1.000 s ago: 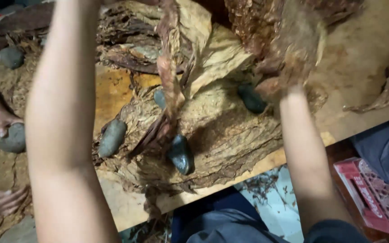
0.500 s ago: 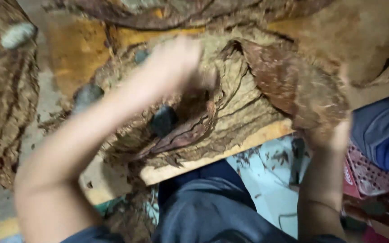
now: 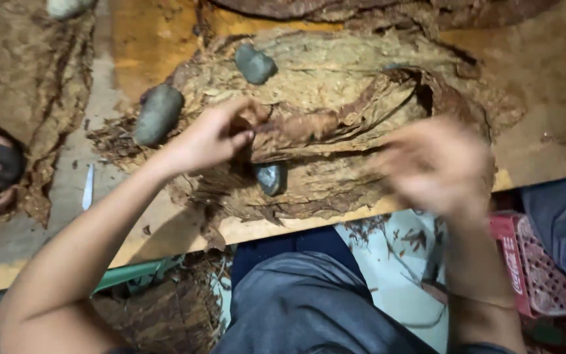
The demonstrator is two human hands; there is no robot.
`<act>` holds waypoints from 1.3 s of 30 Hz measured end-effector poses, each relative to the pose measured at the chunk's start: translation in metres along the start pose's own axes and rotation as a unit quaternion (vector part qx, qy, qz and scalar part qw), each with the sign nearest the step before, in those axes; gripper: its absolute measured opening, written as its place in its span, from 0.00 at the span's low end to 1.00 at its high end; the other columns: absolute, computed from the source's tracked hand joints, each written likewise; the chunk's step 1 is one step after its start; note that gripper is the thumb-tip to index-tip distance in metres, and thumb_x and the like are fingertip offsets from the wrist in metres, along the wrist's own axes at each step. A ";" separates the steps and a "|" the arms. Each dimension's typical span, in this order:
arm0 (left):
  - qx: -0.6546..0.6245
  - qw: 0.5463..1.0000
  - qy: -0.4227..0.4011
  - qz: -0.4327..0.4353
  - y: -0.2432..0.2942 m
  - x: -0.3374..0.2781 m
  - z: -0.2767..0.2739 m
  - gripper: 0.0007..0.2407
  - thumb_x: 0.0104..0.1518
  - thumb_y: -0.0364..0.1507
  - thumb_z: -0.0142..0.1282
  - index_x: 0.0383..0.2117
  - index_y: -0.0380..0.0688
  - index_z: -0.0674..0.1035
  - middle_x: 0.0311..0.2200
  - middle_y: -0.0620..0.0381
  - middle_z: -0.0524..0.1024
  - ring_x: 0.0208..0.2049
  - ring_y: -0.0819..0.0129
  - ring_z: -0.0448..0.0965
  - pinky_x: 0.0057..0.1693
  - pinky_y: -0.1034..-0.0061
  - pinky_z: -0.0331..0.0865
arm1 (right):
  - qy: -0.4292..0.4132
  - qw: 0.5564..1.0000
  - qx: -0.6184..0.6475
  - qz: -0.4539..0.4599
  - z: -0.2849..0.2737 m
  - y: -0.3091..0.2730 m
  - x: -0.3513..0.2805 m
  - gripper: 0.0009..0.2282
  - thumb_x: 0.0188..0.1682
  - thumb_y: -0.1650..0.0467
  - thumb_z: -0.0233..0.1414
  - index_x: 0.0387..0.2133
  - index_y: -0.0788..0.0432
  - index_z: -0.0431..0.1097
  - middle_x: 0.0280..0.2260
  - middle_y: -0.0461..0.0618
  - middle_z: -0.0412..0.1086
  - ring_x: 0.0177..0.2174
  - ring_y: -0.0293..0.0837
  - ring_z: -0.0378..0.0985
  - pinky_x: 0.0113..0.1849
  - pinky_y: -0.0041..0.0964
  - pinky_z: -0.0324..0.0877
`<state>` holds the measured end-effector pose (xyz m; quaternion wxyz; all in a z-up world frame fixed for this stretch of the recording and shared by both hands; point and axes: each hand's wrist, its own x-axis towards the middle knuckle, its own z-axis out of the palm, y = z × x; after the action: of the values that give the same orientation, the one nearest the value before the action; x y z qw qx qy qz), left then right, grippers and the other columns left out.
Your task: Processing and flattening large dried leaves for packing, using stones as weights and scissors for trimming.
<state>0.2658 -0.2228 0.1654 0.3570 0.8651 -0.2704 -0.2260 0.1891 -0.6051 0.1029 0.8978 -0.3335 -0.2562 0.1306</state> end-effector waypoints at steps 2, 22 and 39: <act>-0.082 0.996 0.046 -0.012 -0.020 0.010 -0.005 0.16 0.60 0.21 0.50 0.53 0.47 0.67 0.35 0.42 0.80 0.43 0.48 0.83 0.51 0.60 0.76 | -0.045 0.552 -0.822 -0.131 0.047 0.064 0.042 0.21 0.45 0.58 0.64 0.49 0.53 0.75 0.48 0.50 0.73 0.47 0.48 0.78 0.48 0.39 0.73; 0.086 0.994 0.054 0.025 -0.092 0.040 -0.089 0.41 0.48 0.26 0.68 0.69 0.43 0.53 0.66 0.44 0.59 0.63 0.51 0.62 0.63 0.60 0.60 | -0.265 0.408 -0.849 -0.208 0.067 0.134 0.095 0.12 0.55 0.63 0.48 0.42 0.56 0.75 0.28 0.45 0.73 0.26 0.39 0.71 0.27 0.31 0.61; -0.099 0.976 0.127 -0.147 -0.084 0.022 -0.089 0.08 0.61 0.18 0.55 0.42 0.39 0.83 0.37 0.52 0.83 0.24 0.76 0.79 0.29 0.89 0.75 | -0.225 0.557 -0.799 -0.003 0.043 0.192 0.216 0.38 0.48 0.47 0.51 0.66 0.59 0.54 0.64 0.57 0.56 0.59 0.54 0.59 0.53 0.58 0.64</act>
<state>0.3601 -0.1425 0.1561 0.4352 0.8772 -0.0691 -0.1904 0.3336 -0.3518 0.0839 0.1767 -0.8733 -0.4501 -0.0594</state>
